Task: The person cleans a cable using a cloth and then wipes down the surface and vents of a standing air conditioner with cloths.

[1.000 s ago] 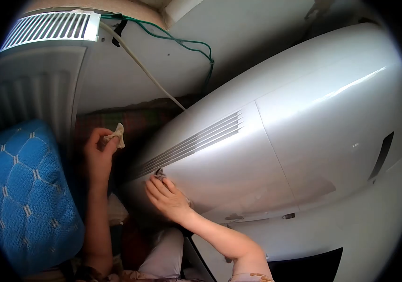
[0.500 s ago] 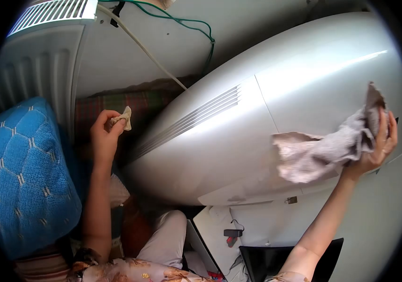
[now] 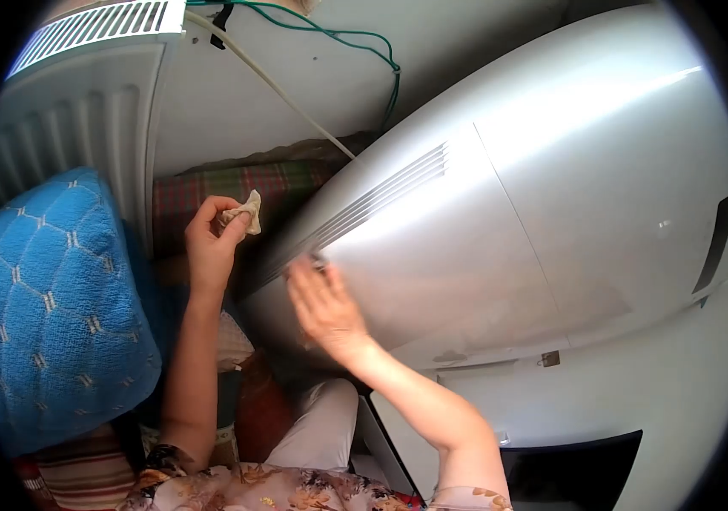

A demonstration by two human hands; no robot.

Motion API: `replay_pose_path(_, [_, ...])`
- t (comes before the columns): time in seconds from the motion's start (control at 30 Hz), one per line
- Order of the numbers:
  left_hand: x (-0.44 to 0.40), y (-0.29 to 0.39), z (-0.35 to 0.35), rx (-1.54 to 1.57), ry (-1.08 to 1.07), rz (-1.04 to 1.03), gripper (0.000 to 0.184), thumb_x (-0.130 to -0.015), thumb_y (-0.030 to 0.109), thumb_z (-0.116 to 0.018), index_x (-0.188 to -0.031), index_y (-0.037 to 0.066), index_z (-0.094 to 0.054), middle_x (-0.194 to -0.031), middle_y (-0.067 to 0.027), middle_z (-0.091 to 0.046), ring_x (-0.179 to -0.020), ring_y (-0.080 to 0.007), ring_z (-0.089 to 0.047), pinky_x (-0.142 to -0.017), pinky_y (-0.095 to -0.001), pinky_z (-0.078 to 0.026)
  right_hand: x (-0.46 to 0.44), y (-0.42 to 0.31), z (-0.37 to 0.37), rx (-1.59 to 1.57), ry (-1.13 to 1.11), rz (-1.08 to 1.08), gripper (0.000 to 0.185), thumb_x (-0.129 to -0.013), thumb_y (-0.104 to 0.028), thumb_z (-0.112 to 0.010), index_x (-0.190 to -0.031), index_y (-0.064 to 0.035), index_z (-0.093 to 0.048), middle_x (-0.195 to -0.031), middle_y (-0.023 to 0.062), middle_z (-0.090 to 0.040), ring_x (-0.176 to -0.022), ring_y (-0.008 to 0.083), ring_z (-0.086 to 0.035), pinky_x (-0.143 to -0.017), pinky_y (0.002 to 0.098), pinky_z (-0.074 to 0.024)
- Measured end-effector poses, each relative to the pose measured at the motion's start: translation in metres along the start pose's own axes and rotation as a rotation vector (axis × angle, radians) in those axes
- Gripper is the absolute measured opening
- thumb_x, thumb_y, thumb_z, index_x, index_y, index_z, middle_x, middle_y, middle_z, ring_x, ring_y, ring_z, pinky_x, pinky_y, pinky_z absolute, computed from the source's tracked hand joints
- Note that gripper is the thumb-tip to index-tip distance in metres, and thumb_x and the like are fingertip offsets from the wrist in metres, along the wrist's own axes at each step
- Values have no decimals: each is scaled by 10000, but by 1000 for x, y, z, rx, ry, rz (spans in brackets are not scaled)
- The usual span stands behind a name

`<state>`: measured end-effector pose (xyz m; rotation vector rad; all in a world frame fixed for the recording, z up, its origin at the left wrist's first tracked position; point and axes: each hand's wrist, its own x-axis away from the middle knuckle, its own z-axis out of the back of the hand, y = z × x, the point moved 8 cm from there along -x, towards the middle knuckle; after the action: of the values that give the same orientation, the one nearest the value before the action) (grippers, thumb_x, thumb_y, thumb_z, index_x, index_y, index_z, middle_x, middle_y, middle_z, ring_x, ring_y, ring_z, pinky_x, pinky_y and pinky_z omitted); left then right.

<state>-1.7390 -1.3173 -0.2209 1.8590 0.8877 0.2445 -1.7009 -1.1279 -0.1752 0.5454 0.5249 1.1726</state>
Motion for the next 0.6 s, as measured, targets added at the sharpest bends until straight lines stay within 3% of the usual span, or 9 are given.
replay_pose_path(0.1, [0,-1,3,-7,35,-29,124,-840,8,-700,-937,20,-624,-805,1,-623,-705,-55,-554,-630,-225,-458,8,-27,-23,-143,-20,73,360,-818,-144,-583,-1145,-20,-667,-1303,124,-583,-1299,271,-500,-1133,506,-325])
replay_pose_path(0.2, [-8,-3,12,1,22,-6,114,-848,12,-690,-941,16,-625,-823,-1,-626,-733,-61,-563,-655,-225,-466,7,-24,-10,-219,-65,95,328,-799,-138,-603,-1098,-31,-686,-1255,115,-598,-1256,272,-527,-1132,503,-328])
replay_pose_path(0.23, [-8,-3,12,-1,18,-1,107,-855,18,-683,-946,12,-628,-837,-2,-626,-755,-65,-568,-675,-222,-470,8,-14,3,-261,-24,84,291,-793,-125,-614,-1058,-36,-695,-1220,106,-626,-1220,276,-561,-1094,472,-369])
replay_pose_path(0.43, [-8,-5,9,-31,-11,26,109,-856,27,-671,-957,20,-630,-855,-9,-628,-776,-78,-575,-688,-224,-475,6,50,94,-82,181,-180,192,-770,-69,-669,-950,-14,-709,-1212,111,-656,-1106,280,-636,-852,387,-496])
replay_pose_path(0.53, [-2,-10,-6,5,-86,53,127,-851,29,-655,-975,25,-629,-878,-12,-632,-781,-82,-582,-691,-231,-478,2,51,89,-134,204,-316,171,-782,-56,-667,-941,-2,-701,-1253,135,-638,-1098,284,-637,-807,368,-511])
replay_pose_path(0.6, [5,-12,-19,67,-152,95,170,-848,32,-633,-1018,31,-633,-919,-17,-635,-818,-86,-595,-719,-234,-482,2,30,58,-263,135,-266,120,-804,-57,-655,-903,6,-679,-1265,143,-627,-1095,266,-635,-796,350,-509])
